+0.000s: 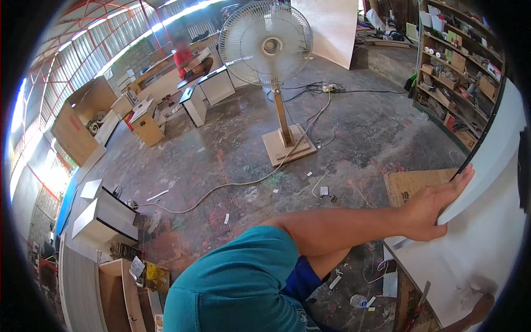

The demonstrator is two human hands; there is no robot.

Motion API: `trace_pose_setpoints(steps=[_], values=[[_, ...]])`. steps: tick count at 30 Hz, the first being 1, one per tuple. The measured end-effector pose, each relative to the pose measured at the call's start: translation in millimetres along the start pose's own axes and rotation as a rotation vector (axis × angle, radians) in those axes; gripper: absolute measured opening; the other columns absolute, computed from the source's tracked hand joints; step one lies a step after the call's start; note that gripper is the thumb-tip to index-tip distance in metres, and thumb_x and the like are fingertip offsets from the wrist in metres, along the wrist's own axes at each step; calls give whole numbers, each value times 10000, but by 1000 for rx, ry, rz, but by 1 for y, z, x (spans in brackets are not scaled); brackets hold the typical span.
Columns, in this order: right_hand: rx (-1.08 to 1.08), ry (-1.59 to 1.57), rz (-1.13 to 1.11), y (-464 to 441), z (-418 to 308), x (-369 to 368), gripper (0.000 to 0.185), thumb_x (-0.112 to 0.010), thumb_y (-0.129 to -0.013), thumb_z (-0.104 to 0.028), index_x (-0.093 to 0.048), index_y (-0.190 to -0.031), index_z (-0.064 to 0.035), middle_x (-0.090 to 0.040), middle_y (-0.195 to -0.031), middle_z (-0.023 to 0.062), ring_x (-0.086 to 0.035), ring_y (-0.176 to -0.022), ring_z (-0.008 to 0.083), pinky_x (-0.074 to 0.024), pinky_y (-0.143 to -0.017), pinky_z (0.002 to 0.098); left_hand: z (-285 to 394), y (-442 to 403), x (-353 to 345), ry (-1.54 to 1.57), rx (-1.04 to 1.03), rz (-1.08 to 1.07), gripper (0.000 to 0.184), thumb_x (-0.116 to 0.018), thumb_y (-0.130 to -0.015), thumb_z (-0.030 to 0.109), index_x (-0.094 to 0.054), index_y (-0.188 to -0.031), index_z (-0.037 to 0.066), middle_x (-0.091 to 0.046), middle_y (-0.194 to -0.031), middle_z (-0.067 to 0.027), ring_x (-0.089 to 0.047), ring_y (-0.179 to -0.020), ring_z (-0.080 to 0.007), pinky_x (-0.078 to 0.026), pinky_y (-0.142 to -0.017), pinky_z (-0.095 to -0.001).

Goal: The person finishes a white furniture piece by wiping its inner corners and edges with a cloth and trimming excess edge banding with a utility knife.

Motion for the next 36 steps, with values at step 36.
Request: trace_pose_setpoints(steps=[36], values=[[-32, -63, -75, 2, 9, -12, 342, -558, -918, -282, -708, -997, 16, -712, -1025, 184, -670, -922, 331, -510, -831, 421, -4, 1, -1, 18, 22, -20, 1105, -608, -661, 19, -6, -1587, 62, -125, -1624, -240, -394, -1372, -433, -394, -1102, -408]])
Point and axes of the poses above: each hand's wrist, its own y-axis away from the middle knuckle, its own x-axis out of the back of the hand, z = x × y, the point moved 9 cm from there along -y, towards the middle knuckle
